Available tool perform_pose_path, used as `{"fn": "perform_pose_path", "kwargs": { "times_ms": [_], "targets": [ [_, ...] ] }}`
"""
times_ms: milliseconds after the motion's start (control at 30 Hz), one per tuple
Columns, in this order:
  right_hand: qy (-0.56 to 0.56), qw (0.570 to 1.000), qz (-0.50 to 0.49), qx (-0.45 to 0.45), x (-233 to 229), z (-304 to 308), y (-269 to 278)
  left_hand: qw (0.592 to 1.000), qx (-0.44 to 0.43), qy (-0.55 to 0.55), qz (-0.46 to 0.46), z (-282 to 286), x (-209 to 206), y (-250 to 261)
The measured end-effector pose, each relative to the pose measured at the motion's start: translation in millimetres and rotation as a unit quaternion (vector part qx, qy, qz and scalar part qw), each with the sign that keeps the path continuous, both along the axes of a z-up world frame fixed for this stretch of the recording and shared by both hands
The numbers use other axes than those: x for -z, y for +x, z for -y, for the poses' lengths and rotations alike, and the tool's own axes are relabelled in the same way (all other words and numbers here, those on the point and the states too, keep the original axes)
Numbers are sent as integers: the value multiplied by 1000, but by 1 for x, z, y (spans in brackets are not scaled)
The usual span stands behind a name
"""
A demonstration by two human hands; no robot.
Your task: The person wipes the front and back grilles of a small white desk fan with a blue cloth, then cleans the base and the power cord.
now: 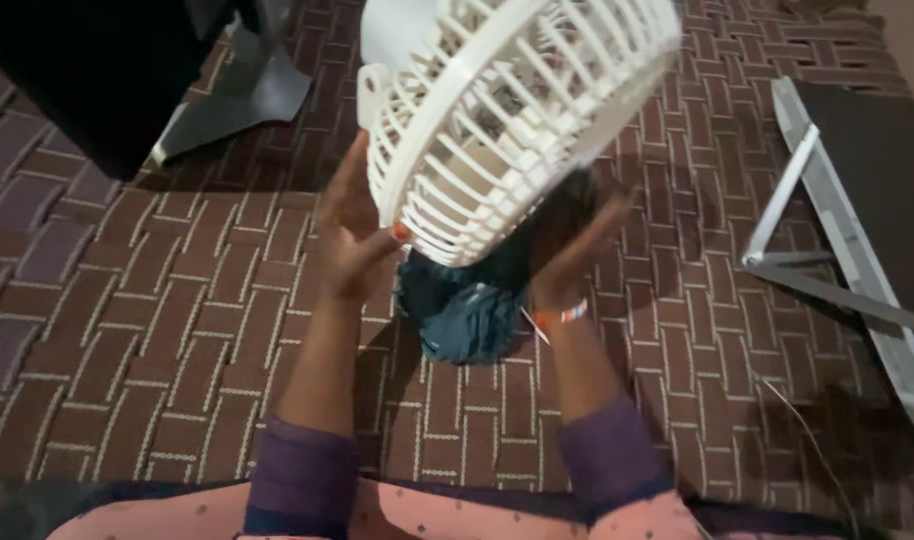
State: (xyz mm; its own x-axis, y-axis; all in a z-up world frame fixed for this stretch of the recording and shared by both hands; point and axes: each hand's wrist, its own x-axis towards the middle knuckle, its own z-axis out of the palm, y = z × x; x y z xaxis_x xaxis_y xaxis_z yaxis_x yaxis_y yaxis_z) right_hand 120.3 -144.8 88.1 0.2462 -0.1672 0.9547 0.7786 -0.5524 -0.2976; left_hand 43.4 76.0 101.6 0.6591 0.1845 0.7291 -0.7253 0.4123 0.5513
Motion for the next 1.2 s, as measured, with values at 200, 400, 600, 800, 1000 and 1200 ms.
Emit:
{"fn": "perform_pose_path", "kwargs": {
  "times_ms": [200,400,600,800,1000,1200],
  "targets": [
    [61,985,-155,-33,57,23,3,1000,-2,11,-25,7,12,0],
    [82,994,-21,-66,-6,35,-2,999,19,-2,-34,7,14,-4],
    [17,993,-85,77,65,17,44,1000,20,-4,-14,6,13,-2],
    [-129,927,-86,343,63,48,18,999,25,15,-29,14,9,4],
    [115,991,63,2,-88,27,-48,998,-18,34,-56,14,12,-6],
    [14,992,106,61,-60,-17,-48,999,-8,25,-45,11,6,-7]
  ]
}}
